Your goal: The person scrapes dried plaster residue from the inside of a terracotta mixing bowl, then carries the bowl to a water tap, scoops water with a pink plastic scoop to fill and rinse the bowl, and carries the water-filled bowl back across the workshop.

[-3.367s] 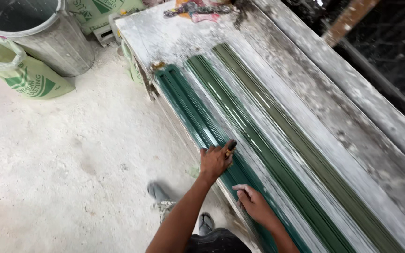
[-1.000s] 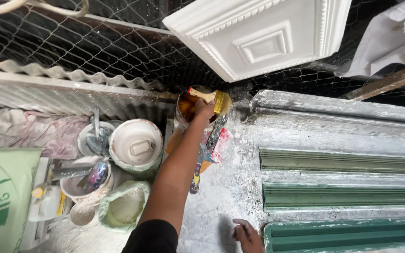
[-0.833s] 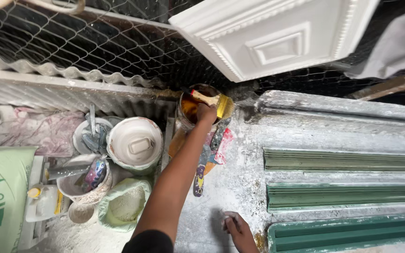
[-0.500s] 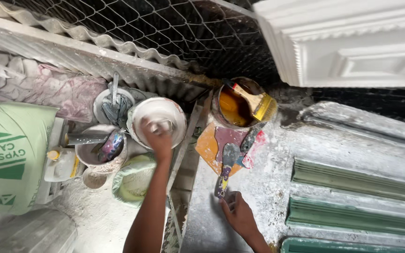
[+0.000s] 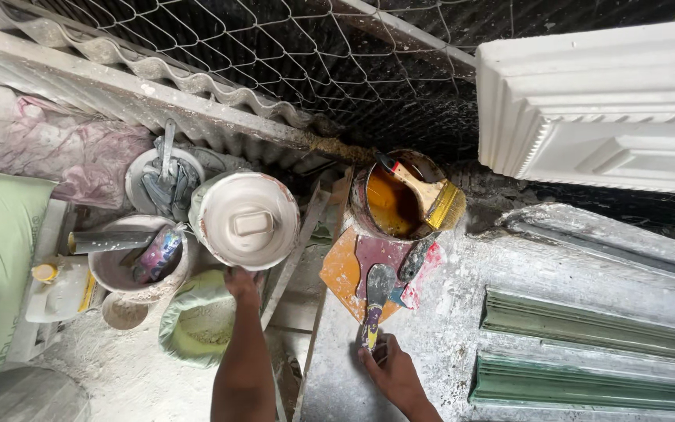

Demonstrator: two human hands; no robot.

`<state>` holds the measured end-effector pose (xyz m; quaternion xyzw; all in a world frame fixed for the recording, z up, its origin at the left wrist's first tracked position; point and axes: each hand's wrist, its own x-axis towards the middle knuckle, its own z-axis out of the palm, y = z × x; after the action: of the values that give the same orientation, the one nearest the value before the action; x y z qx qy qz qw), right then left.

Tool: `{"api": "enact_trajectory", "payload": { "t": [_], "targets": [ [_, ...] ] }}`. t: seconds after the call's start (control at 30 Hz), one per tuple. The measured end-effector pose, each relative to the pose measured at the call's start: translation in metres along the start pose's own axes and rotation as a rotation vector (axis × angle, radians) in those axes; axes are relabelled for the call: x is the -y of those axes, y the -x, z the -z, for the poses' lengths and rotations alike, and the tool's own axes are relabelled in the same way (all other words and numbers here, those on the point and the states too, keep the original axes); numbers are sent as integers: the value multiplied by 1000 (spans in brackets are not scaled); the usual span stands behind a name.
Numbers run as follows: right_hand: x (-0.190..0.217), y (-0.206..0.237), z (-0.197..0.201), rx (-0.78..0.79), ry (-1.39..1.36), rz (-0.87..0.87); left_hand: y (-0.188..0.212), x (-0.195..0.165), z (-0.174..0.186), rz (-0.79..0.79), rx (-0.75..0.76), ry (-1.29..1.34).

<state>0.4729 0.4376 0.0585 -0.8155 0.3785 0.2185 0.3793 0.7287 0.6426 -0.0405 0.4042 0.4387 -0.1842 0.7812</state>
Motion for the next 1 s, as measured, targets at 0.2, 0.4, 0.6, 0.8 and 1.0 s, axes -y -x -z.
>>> {"api": "enact_trajectory", "payload": {
  "t": [0.2,0.4,0.6,0.8,1.0],
  "targets": [
    [15,1,3,5,109,-43,-2,-12,-17,-1,-214,14],
    [8,-7,34,-107,180,288,4,-20,-1,-33,-129,-107],
    [18,-53,64,-330,363,378,40,-21,41,-227,-31,-6],
    [61,15,83,-456,43,561,157,-45,116,-413,149,-191],
    [99,113,90,-417,39,1093,283,-65,142,-411,322,-629]
  ]
}}
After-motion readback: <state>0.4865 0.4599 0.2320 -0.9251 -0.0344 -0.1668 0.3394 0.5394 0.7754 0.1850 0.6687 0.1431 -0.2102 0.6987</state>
